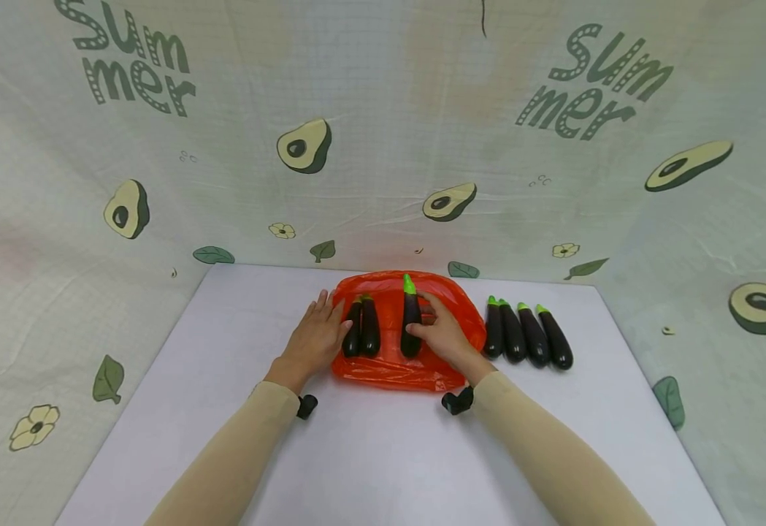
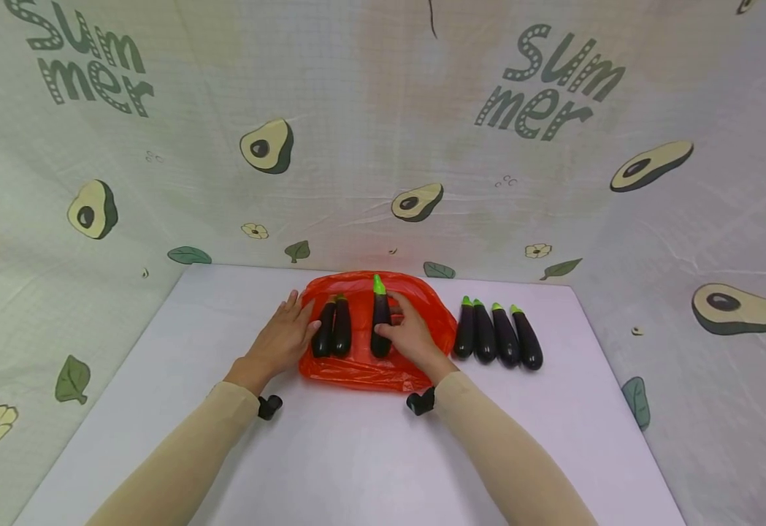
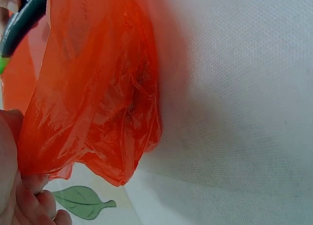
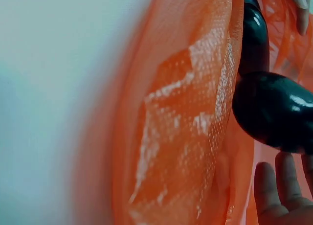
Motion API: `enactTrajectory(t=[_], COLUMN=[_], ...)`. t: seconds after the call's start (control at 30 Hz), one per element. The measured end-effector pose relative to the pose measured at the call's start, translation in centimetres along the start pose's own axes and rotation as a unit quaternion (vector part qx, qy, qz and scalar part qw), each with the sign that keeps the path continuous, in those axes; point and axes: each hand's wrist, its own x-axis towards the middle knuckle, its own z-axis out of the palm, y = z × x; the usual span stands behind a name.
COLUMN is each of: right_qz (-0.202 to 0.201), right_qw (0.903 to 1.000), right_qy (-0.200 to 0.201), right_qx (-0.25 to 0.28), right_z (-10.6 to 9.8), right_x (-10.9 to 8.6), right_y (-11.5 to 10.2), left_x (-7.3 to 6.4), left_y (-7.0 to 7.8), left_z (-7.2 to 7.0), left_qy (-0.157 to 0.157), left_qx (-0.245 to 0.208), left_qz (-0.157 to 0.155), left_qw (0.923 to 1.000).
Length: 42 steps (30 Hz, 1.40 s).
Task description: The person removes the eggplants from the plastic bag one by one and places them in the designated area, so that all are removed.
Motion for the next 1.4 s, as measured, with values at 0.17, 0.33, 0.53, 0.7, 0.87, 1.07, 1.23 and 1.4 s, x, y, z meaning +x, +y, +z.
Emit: enactTrajectory(t=[0.17, 0.33, 0.53, 0.7, 0.87, 1.07, 1.23, 1.4], right_qz=[0.005, 0.007, 0.006, 0.005, -0.001, -0.007, -0.018, -0.016], right_qw=[0.9999, 0.9995, 0.9992, 0.9995, 0.9998, 0.9992, 0.9964, 0.9936], right_qy=[-0.003, -0.006, -0.009, -0.010, 0.000, 0.026, 0.043, 0.055], right_qx=[0.016, 0.030, 0.039, 0.030, 0.021, -0.030, -0.071, -0.097], right_z=[-0.4, -0.6, -1.1, -1.6, -2.4, -3.4, -4.5, -5.9], right_x=[-0.3, -0.8, -1.5, -1.8, -2.5, -3.4, -4.2, -5.3], right_y=[0.3, 0.3, 0.1, 0.3, 0.2, 0.1, 0.1, 0.1], left_x=[0.0, 0.0, 0.1, -0.2, -0.2, -0.2, -0.2, -0.3], left_y=[-0.1, -0.1, -0.2, -0.1, -0.1, 0.1, 0.2, 0.3], left_z=[0.0, 0.0, 0.1, 0.0, -0.1, 0.0, 0.0, -0.1], left_qy=[-0.002, -0.002, -0.003, 0.000, 0.002, 0.001, -0.002, -0.002], left_qx=[-0.005, -0.004, -0.005, -0.009, -0.010, -0.009, -0.008, -0.008], left_qz=[-0.001, -0.002, -0.004, -0.003, -0.002, -0.004, -0.005, -0.005], left_qw=[1.0000, 1.0000, 1.0000, 1.0000, 1.0000, 1.0000, 1.0000, 1.0000])
